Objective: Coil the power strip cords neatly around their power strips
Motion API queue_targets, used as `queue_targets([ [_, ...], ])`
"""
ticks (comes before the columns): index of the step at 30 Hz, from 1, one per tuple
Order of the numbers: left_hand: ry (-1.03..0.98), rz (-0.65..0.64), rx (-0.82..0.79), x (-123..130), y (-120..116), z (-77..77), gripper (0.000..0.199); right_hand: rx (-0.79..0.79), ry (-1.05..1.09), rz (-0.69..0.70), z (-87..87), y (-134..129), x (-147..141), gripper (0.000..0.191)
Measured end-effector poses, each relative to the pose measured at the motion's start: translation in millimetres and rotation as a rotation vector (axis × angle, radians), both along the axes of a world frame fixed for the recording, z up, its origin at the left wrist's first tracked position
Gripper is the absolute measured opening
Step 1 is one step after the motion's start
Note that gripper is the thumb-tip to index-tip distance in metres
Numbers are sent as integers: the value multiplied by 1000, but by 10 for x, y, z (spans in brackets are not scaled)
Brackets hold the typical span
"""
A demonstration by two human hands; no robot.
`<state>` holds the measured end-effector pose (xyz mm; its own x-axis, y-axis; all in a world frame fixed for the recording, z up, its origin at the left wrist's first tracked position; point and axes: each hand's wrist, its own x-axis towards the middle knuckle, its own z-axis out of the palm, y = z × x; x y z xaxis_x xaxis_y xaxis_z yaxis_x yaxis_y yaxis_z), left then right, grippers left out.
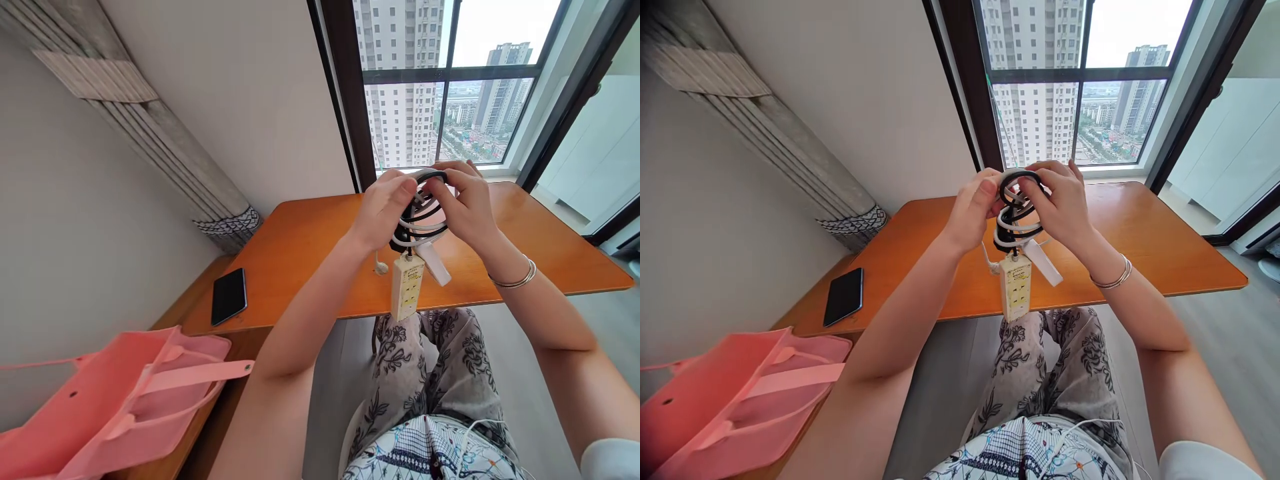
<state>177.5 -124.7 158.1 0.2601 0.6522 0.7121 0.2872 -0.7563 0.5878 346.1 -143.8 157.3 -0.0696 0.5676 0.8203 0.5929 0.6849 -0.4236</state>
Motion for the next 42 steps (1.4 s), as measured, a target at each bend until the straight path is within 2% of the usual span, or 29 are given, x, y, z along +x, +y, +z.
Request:
queue_targets([
  [3,165,32,70,-19,-38,13,27,-85,111,69,-59,86,8,18],
  [6,156,99,75,7,0,-48,15,-142,179,133,-118,151,12,27],
  [12,-14,147,67,81,17,-187,35,-224,241,206,-174,244,14,36],
  [16,117,165,169,71,-8,-158,22,-249,336,261,-192,311,26,36],
  [23,272,297,288,49,11,-124,10,-218,509,323,-251,303,-4,33],
  [29,181,205,416,19,85,-143,15,-227,470,341,-237,230,-69,23],
  [34,150,137,451,31,121,-216,15,-153,433,308,-209,188,-84,20],
  [38,134,115,455,52,139,-281,14,-136,407,333,-194,157,-79,19],
  [42,152,69,501,35,91,-223,14,-118,410,344,-190,126,-111,18],
])
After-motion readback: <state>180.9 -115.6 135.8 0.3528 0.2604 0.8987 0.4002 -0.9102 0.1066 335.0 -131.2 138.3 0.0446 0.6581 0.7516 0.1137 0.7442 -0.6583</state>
